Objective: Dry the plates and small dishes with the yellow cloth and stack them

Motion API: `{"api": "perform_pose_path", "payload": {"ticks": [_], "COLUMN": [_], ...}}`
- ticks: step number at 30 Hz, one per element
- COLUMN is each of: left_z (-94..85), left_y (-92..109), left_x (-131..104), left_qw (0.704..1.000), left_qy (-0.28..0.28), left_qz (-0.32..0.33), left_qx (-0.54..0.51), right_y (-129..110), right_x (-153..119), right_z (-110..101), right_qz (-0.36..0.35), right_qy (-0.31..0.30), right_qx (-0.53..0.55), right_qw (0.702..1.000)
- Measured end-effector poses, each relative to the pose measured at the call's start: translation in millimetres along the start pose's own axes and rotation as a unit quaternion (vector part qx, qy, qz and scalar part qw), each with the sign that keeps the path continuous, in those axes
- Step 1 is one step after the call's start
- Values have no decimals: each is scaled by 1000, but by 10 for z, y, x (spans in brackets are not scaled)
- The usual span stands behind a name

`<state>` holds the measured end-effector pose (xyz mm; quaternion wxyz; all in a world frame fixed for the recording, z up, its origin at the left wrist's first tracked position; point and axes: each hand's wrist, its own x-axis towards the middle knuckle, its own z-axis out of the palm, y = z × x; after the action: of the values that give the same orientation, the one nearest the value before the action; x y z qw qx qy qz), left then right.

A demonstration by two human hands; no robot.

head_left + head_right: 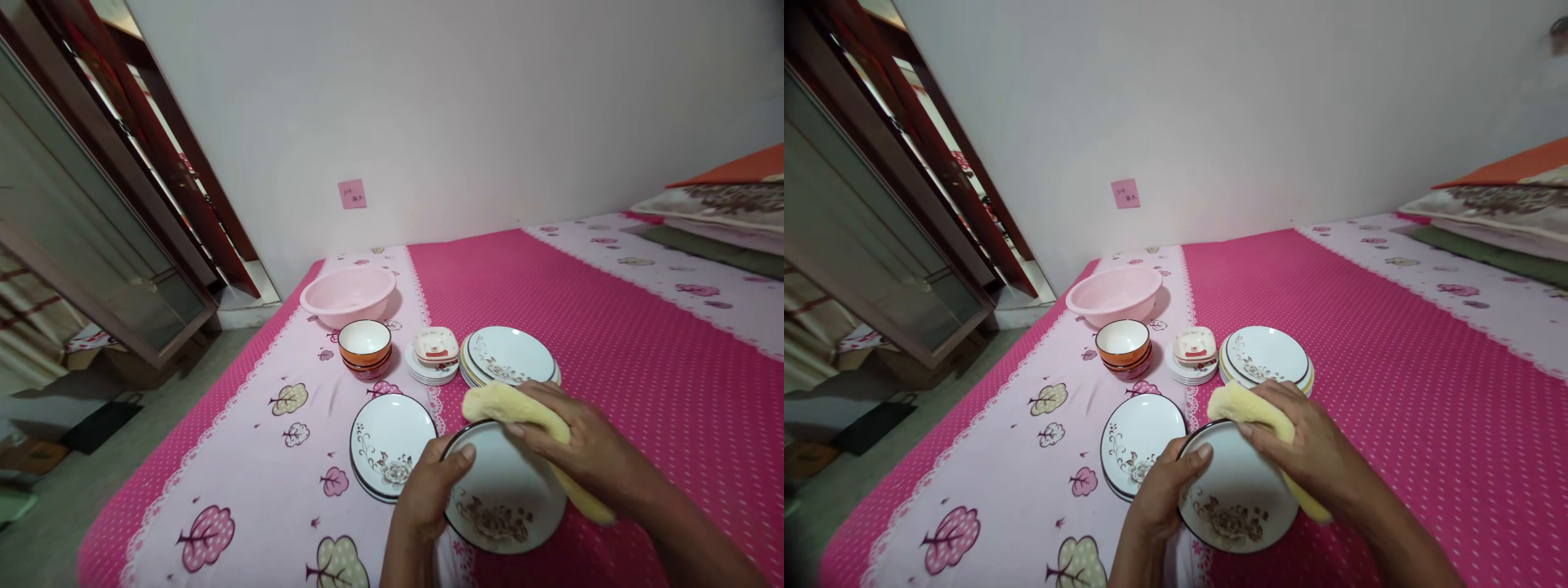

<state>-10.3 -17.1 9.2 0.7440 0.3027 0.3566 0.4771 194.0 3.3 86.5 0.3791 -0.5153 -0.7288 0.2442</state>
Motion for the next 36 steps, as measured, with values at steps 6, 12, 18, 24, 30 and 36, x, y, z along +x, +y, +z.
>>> {"api": "perform_pose_path", "payload": {"ticks": [6, 12, 18, 24, 30, 36], "left_z": [72, 86, 109, 93, 145, 217], "left_y": [57, 50, 136, 152, 157, 150], "left_x": [-31, 28, 82, 150, 130, 114], "left_qw": [998, 991, 973, 945, 919, 921], "left_qy": [17, 73, 123, 190, 232, 241], "left_qz": [-1, 17, 54, 96, 151, 168], "left_qx": [-65, -107, -187, -250, -281, -256], "right_y": [80, 162, 308, 240, 72, 110], "right_x": [-7, 32, 54, 62, 27, 32], "right_z": [50, 121, 386, 667, 936, 908], "right_qz": [44, 58, 116, 164, 223, 261], "right_qy": [-79, -27, 26, 76, 70, 66], "right_qx": [85, 82, 150, 213, 336, 376], "right_qw": [992, 995, 982, 960, 912, 887]}}
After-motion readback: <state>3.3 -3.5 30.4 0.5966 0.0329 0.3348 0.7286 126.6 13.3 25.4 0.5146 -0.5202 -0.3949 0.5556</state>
